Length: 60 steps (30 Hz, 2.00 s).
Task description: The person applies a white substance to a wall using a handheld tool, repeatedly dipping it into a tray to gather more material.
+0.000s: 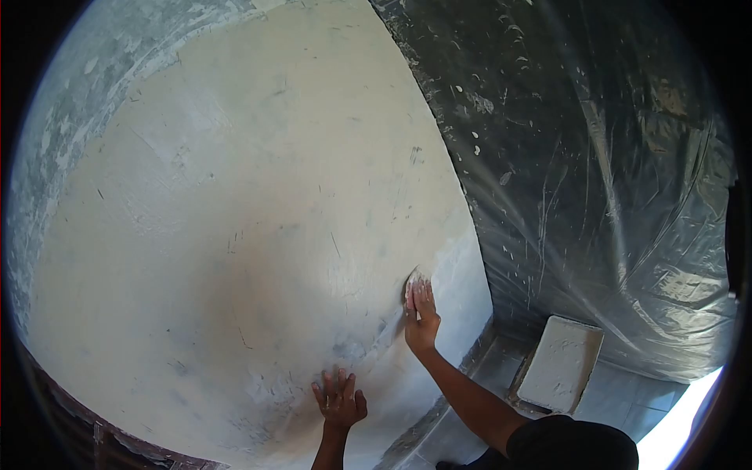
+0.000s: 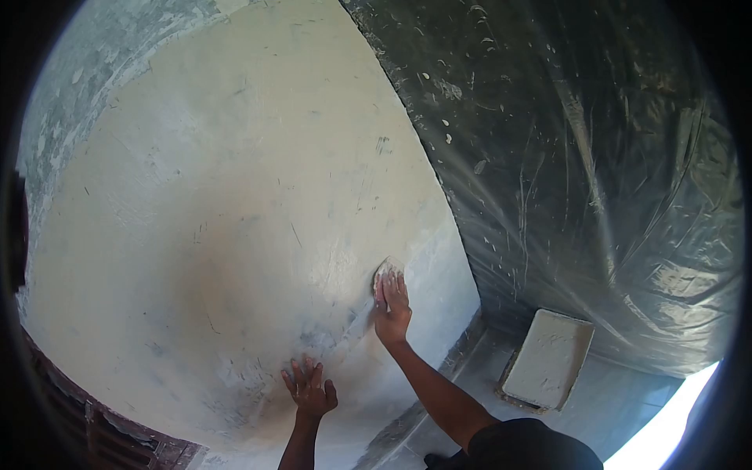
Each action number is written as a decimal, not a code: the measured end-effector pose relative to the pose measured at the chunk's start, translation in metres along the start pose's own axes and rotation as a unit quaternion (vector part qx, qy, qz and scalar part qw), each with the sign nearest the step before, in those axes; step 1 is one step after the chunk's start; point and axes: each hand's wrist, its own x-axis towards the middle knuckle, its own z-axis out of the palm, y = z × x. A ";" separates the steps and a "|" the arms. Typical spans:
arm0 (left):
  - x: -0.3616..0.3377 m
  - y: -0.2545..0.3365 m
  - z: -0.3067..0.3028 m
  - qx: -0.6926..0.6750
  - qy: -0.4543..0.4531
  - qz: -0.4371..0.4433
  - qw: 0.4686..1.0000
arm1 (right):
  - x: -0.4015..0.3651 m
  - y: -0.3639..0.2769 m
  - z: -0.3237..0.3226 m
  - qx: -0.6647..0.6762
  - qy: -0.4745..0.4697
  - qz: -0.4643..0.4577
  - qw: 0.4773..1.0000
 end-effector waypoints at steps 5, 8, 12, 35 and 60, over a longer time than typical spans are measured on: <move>-0.002 0.000 0.000 -0.018 0.004 -0.001 1.000 | -0.097 -0.040 -0.056 0.020 -0.172 0.006 0.985; 0.001 -0.001 -0.001 -0.036 0.004 0.000 0.999 | -0.052 -0.048 -0.065 0.090 -0.143 0.020 0.985; 0.005 0.000 -0.011 -0.036 -0.009 -0.016 0.999 | 0.036 -0.040 -0.023 0.058 0.012 -0.028 0.998; -0.058 -0.037 -0.040 -0.223 -0.006 0.027 0.974 | -0.027 -0.044 0.017 0.013 0.035 -0.030 0.999; -0.051 -0.033 -0.039 -0.231 0.017 0.023 0.973 | -0.127 -0.051 -0.045 0.021 -0.053 -0.049 0.997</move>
